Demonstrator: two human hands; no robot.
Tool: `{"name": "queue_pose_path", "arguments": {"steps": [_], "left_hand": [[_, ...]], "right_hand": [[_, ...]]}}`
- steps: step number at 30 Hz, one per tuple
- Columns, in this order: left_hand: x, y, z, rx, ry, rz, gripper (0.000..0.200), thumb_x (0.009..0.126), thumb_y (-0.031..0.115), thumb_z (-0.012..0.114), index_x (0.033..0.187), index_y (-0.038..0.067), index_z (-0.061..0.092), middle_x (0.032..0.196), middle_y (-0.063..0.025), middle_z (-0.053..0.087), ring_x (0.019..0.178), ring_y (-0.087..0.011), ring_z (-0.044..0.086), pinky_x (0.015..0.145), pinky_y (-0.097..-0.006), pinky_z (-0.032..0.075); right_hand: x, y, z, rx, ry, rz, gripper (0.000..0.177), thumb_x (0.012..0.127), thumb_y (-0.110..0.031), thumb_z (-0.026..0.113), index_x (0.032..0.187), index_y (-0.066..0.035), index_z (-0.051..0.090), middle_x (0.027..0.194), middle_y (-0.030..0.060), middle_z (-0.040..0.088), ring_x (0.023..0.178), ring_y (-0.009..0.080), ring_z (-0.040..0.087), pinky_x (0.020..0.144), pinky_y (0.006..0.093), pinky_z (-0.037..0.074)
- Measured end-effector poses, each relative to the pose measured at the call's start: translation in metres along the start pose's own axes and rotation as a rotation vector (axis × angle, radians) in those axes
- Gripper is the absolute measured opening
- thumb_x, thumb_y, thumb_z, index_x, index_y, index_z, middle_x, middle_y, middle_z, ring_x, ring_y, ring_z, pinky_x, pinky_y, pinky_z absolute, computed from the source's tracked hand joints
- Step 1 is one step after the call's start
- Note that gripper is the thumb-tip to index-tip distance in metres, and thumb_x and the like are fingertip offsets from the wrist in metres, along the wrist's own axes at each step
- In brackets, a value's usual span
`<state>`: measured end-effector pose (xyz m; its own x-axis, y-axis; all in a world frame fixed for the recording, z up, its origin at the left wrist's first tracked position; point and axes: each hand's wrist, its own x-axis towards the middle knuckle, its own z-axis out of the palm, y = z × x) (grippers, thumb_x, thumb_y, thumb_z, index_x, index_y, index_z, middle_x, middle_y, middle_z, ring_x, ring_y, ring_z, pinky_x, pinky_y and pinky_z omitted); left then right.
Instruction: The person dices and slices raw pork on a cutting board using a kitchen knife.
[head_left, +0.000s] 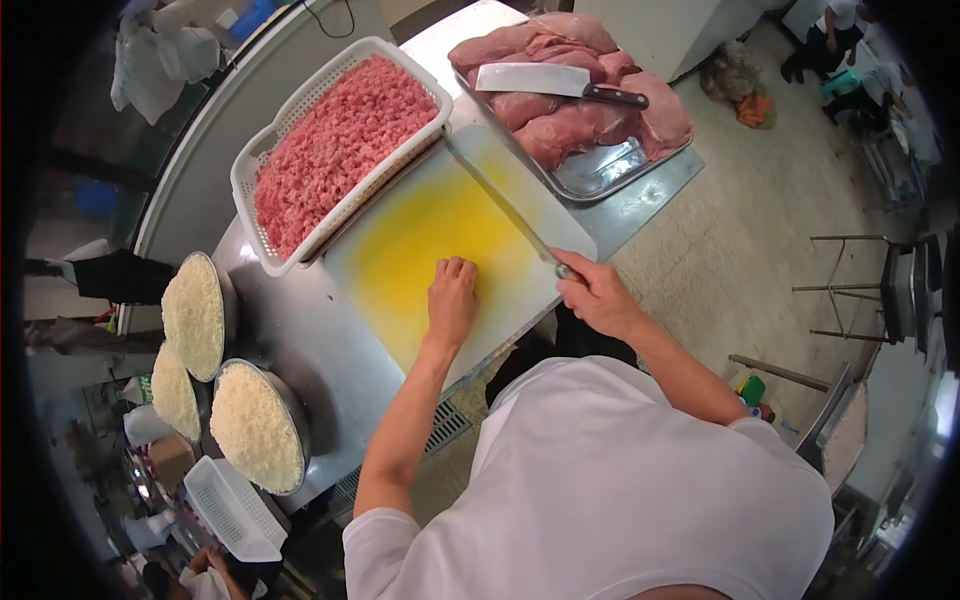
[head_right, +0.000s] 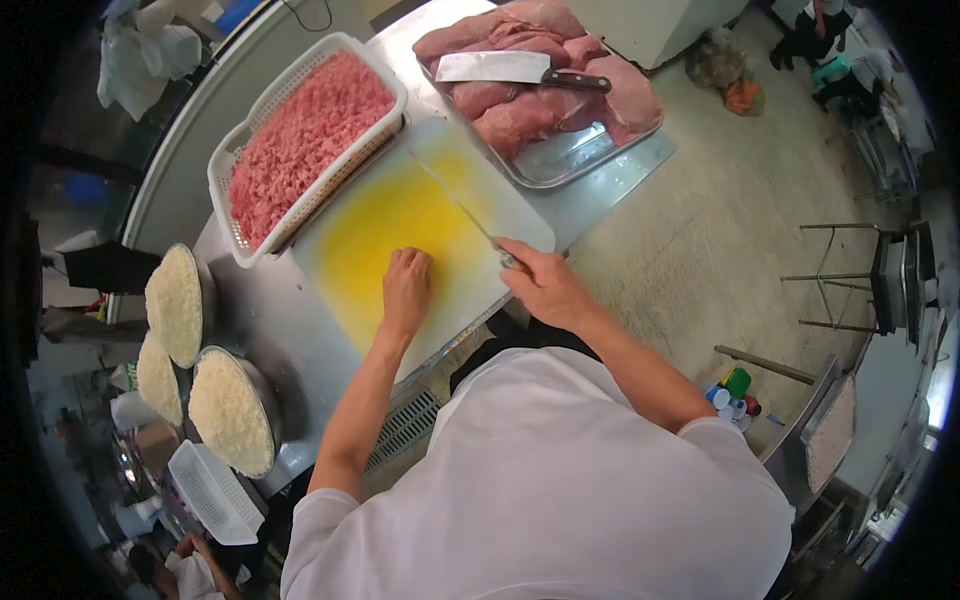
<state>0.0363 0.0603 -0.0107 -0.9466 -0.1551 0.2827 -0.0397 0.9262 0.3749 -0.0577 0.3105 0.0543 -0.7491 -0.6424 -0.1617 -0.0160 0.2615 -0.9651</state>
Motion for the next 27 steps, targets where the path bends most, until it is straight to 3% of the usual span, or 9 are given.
{"name": "queue_pose_path", "arguments": {"steps": [4,7,10,16,21,22,24,25,27], "left_hand": [[0.010,0.004,-0.003,0.000,-0.052,-0.002,0.020,0.075,-0.005,0.064,0.094,0.001,0.065,0.098,-0.0137,0.064,0.098,-0.0345,0.061,0.078,-0.0449,0.056],[0.010,0.003,-0.003,0.036,-0.041,0.055,0.021,0.075,-0.005,0.064,0.095,0.001,0.066,0.100,-0.0143,0.065,0.098,-0.0348,0.061,0.079,-0.0452,0.056],[-0.010,-0.002,-0.013,0.030,0.009,0.009,0.020,0.076,-0.005,0.064,0.094,0.001,0.068,0.100,-0.0143,0.066,0.097,-0.0350,0.062,0.078,-0.0447,0.055],[-0.044,-0.009,-0.030,0.007,0.070,-0.121,0.019,0.080,-0.008,0.064,0.095,0.001,0.072,0.095,-0.0161,0.068,0.093,-0.0358,0.066,0.082,-0.0446,0.054],[-0.008,-0.039,-0.056,-0.245,0.199,-0.225,0.010,0.090,-0.002,0.067,0.098,0.001,0.072,0.090,-0.0178,0.070,0.083,-0.0345,0.069,0.077,-0.0408,0.055],[0.009,-0.050,-0.068,-0.185,0.249,-0.281,0.011,0.090,-0.002,0.069,0.099,0.002,0.072,0.091,-0.0182,0.071,0.084,-0.0323,0.071,0.077,-0.0384,0.056],[0.057,-0.064,-0.122,-0.101,0.457,-0.108,0.010,0.091,-0.003,0.066,0.098,0.000,0.073,0.092,-0.0133,0.074,0.083,-0.0277,0.071,0.078,-0.0365,0.056],[0.080,-0.082,-0.142,-0.111,0.586,-0.140,0.009,0.092,-0.001,0.066,0.098,0.000,0.073,0.093,-0.0118,0.074,0.085,-0.0248,0.071,0.079,-0.0366,0.056],[0.122,-0.076,-0.175,-0.089,0.777,-0.167,0.007,0.091,0.001,0.066,0.094,0.002,0.073,0.092,-0.0131,0.074,0.084,-0.0277,0.071,0.078,-0.0388,0.056]], "right_hand": [[0.063,-0.032,0.015,-0.497,0.147,-0.509,0.057,0.090,-0.013,0.070,0.145,-0.009,0.057,0.081,0.0132,0.065,0.069,0.0324,0.064,0.067,0.0421,0.054],[0.113,-0.017,0.026,-0.601,0.201,-0.613,0.061,0.090,-0.015,0.072,0.148,-0.011,0.055,0.088,0.0129,0.069,0.077,0.0355,0.066,0.069,0.0442,0.054],[0.097,0.001,0.017,-0.742,0.161,-0.542,0.059,0.090,-0.015,0.070,0.147,-0.013,0.053,0.087,0.0124,0.069,0.077,0.0360,0.067,0.067,0.0481,0.052],[-0.014,0.035,-0.027,-0.689,-0.008,-0.421,0.063,0.088,-0.014,0.074,0.148,-0.014,0.054,0.089,0.0115,0.069,0.081,0.0338,0.067,0.071,0.0462,0.053],[-0.028,0.027,-0.032,-0.725,-0.057,-0.249,0.062,0.085,-0.017,0.079,0.143,-0.013,0.058,0.092,0.0124,0.070,0.084,0.0343,0.068,0.074,0.0465,0.053],[-0.026,0.023,-0.032,-0.728,-0.055,-0.239,0.061,0.085,-0.018,0.079,0.143,-0.013,0.059,0.093,0.0130,0.070,0.086,0.0352,0.068,0.075,0.0469,0.053],[-0.021,0.019,-0.029,-0.731,-0.048,-0.232,0.060,0.085,-0.019,0.079,0.142,-0.013,0.059,0.095,0.0137,0.071,0.087,0.0360,0.068,0.075,0.0473,0.054],[-0.022,0.019,-0.028,-0.697,-0.033,-0.239,0.060,0.085,-0.019,0.079,0.141,-0.011,0.059,0.096,0.0143,0.071,0.088,0.0369,0.068,0.076,0.0475,0.054],[-0.030,0.026,-0.025,-0.669,-0.026,-0.232,0.059,0.086,-0.020,0.079,0.140,-0.010,0.059,0.097,0.0150,0.071,0.089,0.0377,0.068,0.076,0.0478,0.054]]}}
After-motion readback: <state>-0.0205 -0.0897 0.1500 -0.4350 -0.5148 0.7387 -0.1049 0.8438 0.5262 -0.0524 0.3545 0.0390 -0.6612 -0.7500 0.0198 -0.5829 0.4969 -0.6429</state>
